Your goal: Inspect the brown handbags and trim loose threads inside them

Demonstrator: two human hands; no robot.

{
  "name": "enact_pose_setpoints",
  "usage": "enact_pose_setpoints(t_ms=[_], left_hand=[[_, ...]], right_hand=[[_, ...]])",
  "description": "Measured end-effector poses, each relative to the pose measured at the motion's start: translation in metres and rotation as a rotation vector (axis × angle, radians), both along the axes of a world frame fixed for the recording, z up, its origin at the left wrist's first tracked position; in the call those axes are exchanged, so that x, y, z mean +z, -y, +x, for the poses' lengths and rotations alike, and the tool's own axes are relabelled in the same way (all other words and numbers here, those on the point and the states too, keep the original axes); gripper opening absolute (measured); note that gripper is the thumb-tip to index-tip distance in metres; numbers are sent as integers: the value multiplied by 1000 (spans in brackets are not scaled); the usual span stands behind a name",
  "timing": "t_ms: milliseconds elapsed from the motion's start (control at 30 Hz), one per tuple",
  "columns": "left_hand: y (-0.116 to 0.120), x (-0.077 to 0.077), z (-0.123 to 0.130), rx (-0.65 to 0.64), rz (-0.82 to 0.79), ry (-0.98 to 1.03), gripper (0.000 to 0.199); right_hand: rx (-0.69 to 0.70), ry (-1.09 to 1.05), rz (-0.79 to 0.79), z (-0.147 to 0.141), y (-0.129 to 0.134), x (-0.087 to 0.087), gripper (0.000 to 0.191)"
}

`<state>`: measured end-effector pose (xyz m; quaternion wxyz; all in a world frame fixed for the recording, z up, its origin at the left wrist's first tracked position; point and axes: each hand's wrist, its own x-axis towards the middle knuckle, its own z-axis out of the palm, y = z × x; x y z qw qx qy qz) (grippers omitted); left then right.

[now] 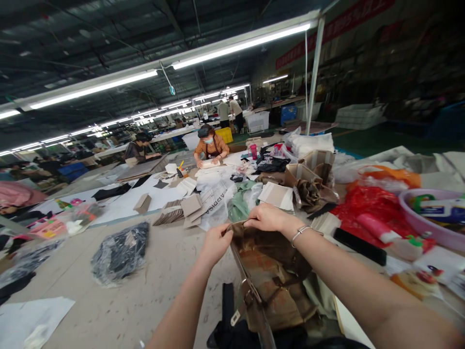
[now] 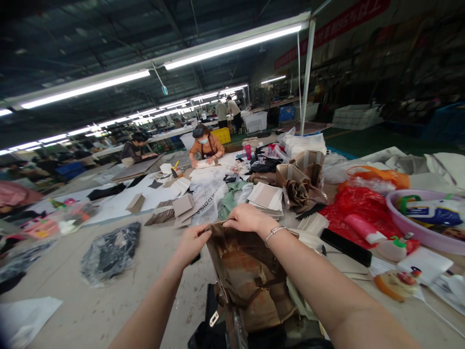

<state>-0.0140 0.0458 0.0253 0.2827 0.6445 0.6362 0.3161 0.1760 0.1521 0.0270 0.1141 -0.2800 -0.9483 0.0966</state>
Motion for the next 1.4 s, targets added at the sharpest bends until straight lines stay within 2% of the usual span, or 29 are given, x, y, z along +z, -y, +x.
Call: enact_pose_setpoints(t_ms=[167,300,433,633,867,1167,1233,1300,1400], left_hand=[[-4,-7,10,130,48,-220,34],[-6,-13,6,174,65,-283,33],[-5,-16,0,160,64,-243,30],[-7,-16,2,124,142,-124,30],[-9,-20,2,161,129,-190,32],[-9,-21,6,175,136,-225,31],[-11,-21,7,184,127,-235,32],[-13,-20,5,202,101,-242,33],[-13,-19,-2,188,81,-221,32]], right_hand=[[188,-87,-189,14,1,4,43],[185,-256,-302,19,-1,2,56],[94,-225,-218,17,1,-1,44],[83,-67,-49,13,8,6,29],[-76,116,140,2,13,8,26],[-261,184,174,-12,24,2,30],[-271,162,156,-12,23,2,30],[-225,109,76,-9,19,2,30],[-68,-17,-196,0,9,2,31]])
